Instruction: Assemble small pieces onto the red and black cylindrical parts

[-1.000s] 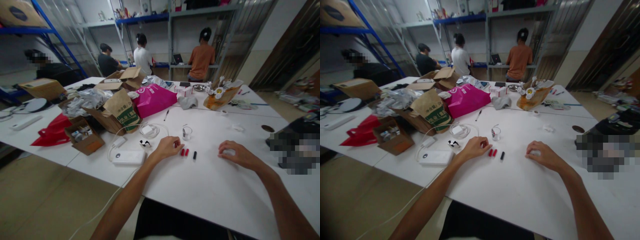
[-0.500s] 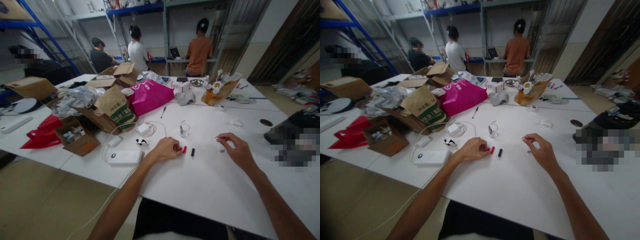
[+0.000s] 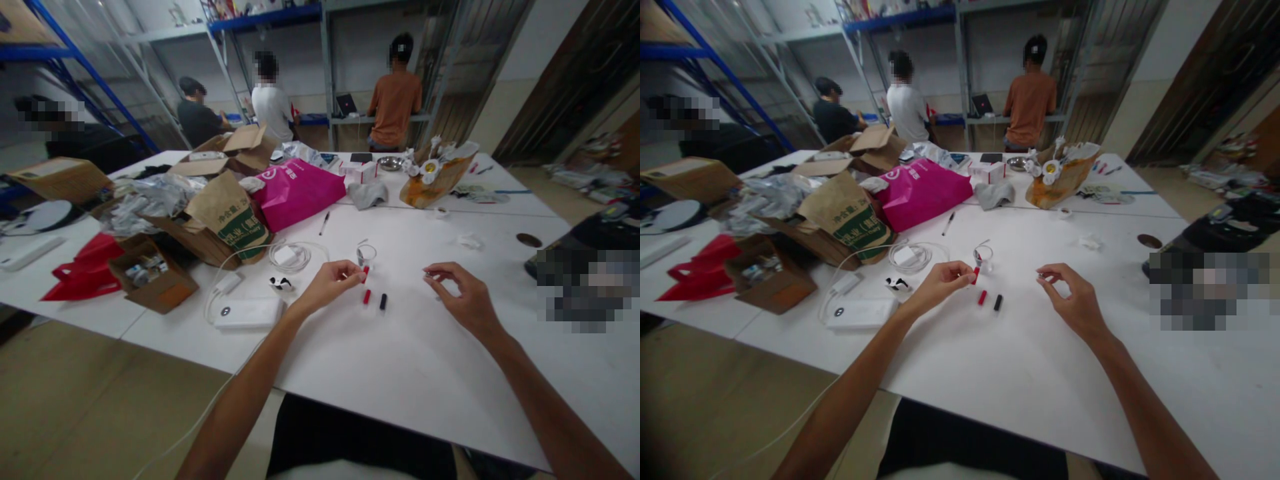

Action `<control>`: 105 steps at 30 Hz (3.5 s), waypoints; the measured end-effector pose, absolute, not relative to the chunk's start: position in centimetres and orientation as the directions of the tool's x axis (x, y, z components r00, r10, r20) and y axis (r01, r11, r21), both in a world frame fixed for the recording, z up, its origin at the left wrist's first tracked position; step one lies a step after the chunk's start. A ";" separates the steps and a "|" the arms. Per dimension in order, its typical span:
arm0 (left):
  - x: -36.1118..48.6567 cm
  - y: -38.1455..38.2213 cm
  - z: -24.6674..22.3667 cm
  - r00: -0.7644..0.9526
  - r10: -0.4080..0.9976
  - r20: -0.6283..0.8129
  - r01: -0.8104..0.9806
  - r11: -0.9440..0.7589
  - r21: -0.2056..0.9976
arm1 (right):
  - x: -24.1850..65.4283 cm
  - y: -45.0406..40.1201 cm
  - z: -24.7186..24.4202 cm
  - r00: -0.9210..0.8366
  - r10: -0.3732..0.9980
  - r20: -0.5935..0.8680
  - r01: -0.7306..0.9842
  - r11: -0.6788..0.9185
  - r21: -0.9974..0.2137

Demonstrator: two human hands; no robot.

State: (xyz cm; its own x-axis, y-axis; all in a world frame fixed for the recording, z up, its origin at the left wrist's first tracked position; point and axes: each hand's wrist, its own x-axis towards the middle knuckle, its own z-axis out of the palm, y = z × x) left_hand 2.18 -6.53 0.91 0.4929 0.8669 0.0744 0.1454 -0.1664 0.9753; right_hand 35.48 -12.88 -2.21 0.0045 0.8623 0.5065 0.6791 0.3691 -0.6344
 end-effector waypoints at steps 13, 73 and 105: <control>2.7 -6.6 0.4 0.400 0.917 0.002 -0.101 0.041 0.994 | 35.3 -13.1 -1.9 -0.003 0.858 0.514 0.708 0.365 -0.605; 5.1 -8.9 -1.3 0.477 0.789 0.387 -0.020 -0.430 0.903 | 29.7 -14.8 -3.9 -0.034 0.938 0.344 0.382 0.330 -0.863; 4.6 -8.7 -1.0 0.472 0.777 0.417 0.119 -0.524 0.843 | 29.6 -14.8 -3.2 -0.111 0.945 0.309 0.409 0.326 -0.852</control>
State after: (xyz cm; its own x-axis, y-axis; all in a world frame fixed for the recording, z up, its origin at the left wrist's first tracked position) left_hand 4.64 -8.68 -1.02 0.4717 0.7771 0.4166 0.1187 -0.5241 0.8433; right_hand 29.62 -14.81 -3.17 -0.1107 0.9447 0.3088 0.4094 0.3265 -0.8519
